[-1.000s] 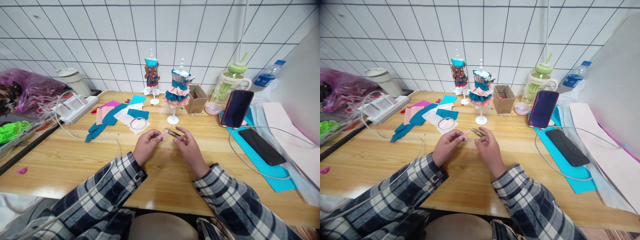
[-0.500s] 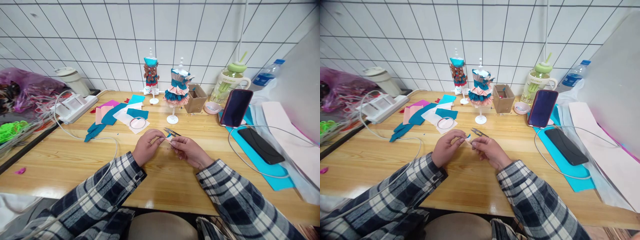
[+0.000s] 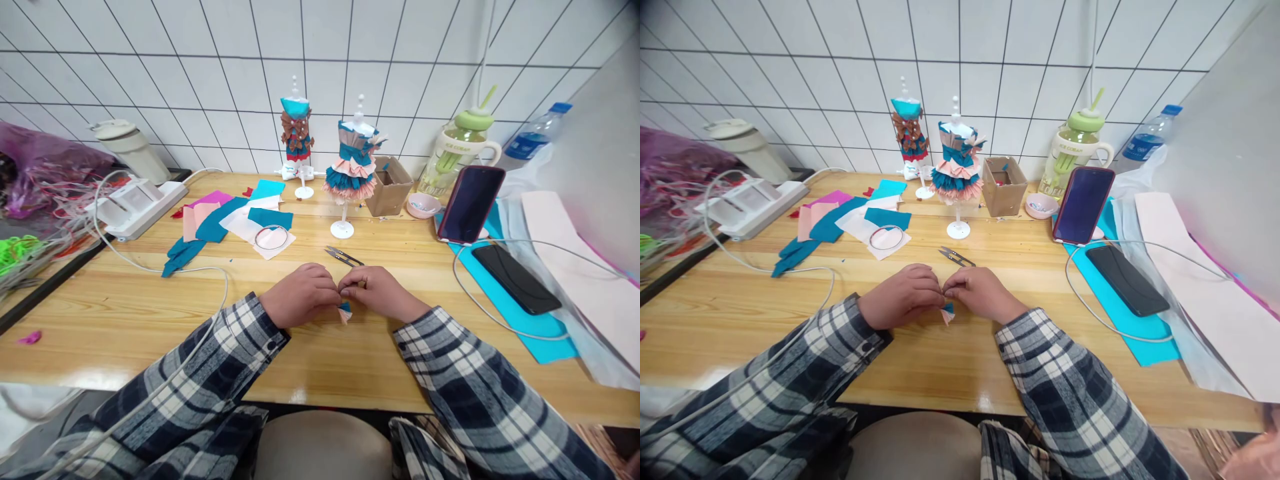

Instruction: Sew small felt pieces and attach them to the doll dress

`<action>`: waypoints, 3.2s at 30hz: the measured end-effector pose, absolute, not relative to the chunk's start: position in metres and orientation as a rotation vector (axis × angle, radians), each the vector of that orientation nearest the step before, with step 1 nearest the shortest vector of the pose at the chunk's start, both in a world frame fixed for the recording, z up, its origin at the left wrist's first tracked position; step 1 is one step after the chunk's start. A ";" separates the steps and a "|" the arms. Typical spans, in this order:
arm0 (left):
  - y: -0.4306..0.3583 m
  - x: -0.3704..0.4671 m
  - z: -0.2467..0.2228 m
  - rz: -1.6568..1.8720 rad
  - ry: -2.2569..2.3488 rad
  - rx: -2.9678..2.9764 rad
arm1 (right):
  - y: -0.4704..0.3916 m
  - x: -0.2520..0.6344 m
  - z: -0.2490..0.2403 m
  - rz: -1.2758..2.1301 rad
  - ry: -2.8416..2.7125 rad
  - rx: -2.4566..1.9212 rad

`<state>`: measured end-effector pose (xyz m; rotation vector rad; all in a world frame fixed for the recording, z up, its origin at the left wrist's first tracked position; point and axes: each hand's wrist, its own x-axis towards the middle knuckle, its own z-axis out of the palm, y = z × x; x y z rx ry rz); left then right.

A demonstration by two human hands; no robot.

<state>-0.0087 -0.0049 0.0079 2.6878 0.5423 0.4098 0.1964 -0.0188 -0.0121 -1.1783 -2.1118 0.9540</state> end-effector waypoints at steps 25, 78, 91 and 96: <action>-0.009 -0.002 -0.006 0.833 0.825 1.027 | -0.052 0.166 0.003 0.184 -1.993 -1.351; -0.009 -0.002 -0.005 0.688 0.882 1.540 | -0.036 0.166 -0.015 1.249 -1.192 -1.307; -0.009 -0.005 0.000 0.631 0.849 1.617 | -0.035 0.167 -0.008 1.347 -1.196 -1.177; -0.008 -0.006 -0.003 0.668 0.727 1.368 | -0.034 0.173 -0.007 1.434 -1.208 -1.169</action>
